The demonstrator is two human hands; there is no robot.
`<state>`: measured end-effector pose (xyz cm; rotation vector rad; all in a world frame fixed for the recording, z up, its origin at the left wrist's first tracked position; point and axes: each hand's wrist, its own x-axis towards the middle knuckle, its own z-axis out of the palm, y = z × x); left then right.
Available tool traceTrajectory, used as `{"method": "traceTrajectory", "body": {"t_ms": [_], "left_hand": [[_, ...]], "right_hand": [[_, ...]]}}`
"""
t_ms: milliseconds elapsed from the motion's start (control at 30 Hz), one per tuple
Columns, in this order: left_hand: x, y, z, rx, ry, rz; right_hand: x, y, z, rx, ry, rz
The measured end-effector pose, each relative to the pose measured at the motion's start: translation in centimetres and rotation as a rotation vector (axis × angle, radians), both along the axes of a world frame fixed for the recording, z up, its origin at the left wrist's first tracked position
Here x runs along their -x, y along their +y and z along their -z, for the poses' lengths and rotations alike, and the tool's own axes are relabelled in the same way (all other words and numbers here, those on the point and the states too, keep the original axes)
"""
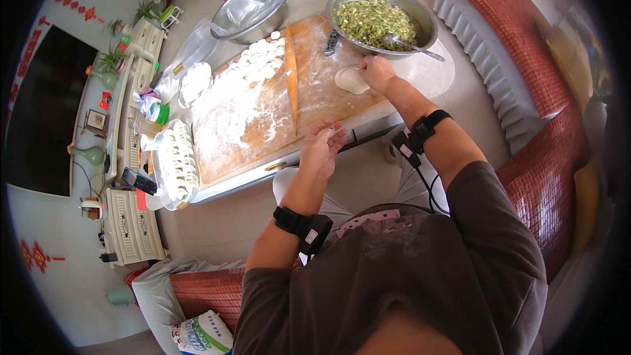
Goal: The person prepares dumplings by placing vegetable filling onto dough wrappers using a spoon and pinching the edges closed by hand.
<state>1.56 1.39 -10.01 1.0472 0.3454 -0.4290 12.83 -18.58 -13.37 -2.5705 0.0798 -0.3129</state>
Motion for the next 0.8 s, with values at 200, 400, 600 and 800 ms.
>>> {"method": "traceTrajectory", "body": {"t_ms": [200,400,600,800], "left_hand": [[-0.6,-0.1,1.5,0.010,0.036,0.020],[-2.2,-1.2,2.0,0.061,0.026,0.024],[-2.9,-2.7,0.3,0.435,-0.140,-0.067],[-3.3,-1.4,0.1,0.404,-0.068,-0.119]], "right_hand": [[1.0,1.2,-0.9,-0.160,0.024,0.019],[3.5,2.7,-1.5,-1.128,0.062,-0.098],[8.5,3.6,-4.6,-1.357,0.273,-0.179],[10.6,-4.4,-9.2,0.338,-0.514,-0.066]]}}
